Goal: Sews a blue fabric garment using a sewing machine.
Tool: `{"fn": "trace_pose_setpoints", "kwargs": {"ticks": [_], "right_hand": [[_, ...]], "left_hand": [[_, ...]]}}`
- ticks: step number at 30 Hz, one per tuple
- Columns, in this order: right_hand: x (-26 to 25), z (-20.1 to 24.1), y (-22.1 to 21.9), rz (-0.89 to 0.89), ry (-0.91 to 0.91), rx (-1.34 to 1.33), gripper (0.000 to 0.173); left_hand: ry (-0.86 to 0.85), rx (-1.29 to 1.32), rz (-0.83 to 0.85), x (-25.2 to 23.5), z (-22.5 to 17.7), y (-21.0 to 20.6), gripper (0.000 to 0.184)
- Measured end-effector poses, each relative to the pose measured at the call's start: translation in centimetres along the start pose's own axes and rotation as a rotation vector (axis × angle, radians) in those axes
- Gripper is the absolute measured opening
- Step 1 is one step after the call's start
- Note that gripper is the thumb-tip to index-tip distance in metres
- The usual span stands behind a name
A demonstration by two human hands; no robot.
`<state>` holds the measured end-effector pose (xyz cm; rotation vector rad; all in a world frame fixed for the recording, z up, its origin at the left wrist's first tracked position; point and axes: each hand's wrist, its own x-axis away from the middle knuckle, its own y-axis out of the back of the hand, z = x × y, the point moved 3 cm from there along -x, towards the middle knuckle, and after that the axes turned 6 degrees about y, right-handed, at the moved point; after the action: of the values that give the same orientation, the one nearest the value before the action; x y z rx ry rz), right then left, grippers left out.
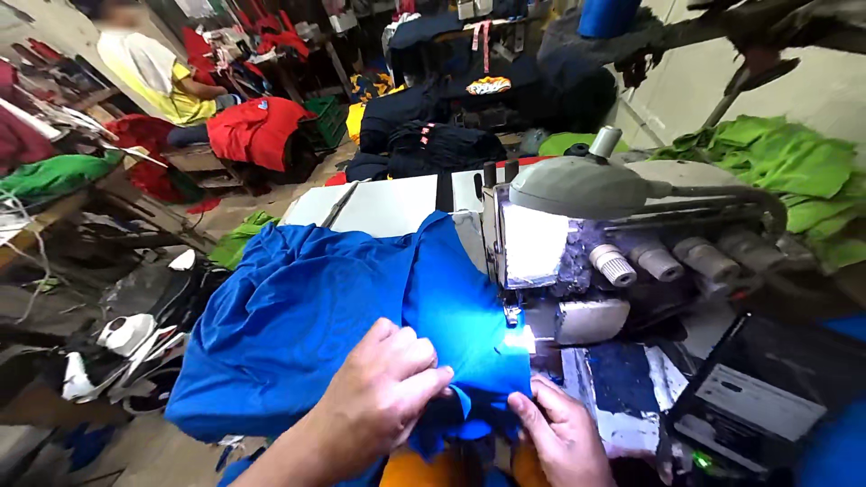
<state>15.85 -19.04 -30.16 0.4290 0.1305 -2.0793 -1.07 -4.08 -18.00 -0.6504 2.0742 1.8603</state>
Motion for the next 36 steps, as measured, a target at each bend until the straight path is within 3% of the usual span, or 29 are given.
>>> {"fn": "trace_pose_setpoints", "kwargs": {"ticks": [4,6,9,15,20,24,27,30,36], "right_hand": [[0.1,-0.1,0.2,-0.022,0.003,-0.055,0.026],[0.3,0.8,0.5,-0.017,0.012,-0.064,0.024],[0.6,1.7,1.0,0.022,0.001,-0.058,0.014],[1.1,0.1,1.2,0.227,-0.211,-0.432,0.034],[3.4,1.0,0.0,0.109,-0.377,-0.156,0.022],[5.3,1.6,0.3,-0.010,-0.348,-0.189,0.012],[6.1,1.3,0.7,-0.031,-0.382,-0.220,0.018],[6.9,1.1,0.8,-0.063,-0.398,-0.186,0.013],[8.0,1.1,1.3,-0.037,-0.237,-0.104,0.015]], "left_hand": [[-0.039,0.404,0.051,-3.3,-4.9,1.5,0.019],[0.028,0.498,0.014,-5.2,-6.8,0.7,0.020],[0.111,0.313,-0.130,-6.9,-6.3,-3.0,0.017],[0.349,-0.010,-0.126,-6.5,-2.4,-5.1,0.019],[0.446,0.077,-0.037,-6.4,-2.0,-4.7,0.021],[0.369,0.177,-0.122,-7.0,-3.2,-3.5,0.017],[0.507,0.172,-0.035,-6.8,-2.1,-4.5,0.012],[0.558,0.195,0.007,-6.7,-1.8,-4.5,0.010],[0.522,0.146,0.065,-6.8,-1.7,-4.2,0.017]]}}
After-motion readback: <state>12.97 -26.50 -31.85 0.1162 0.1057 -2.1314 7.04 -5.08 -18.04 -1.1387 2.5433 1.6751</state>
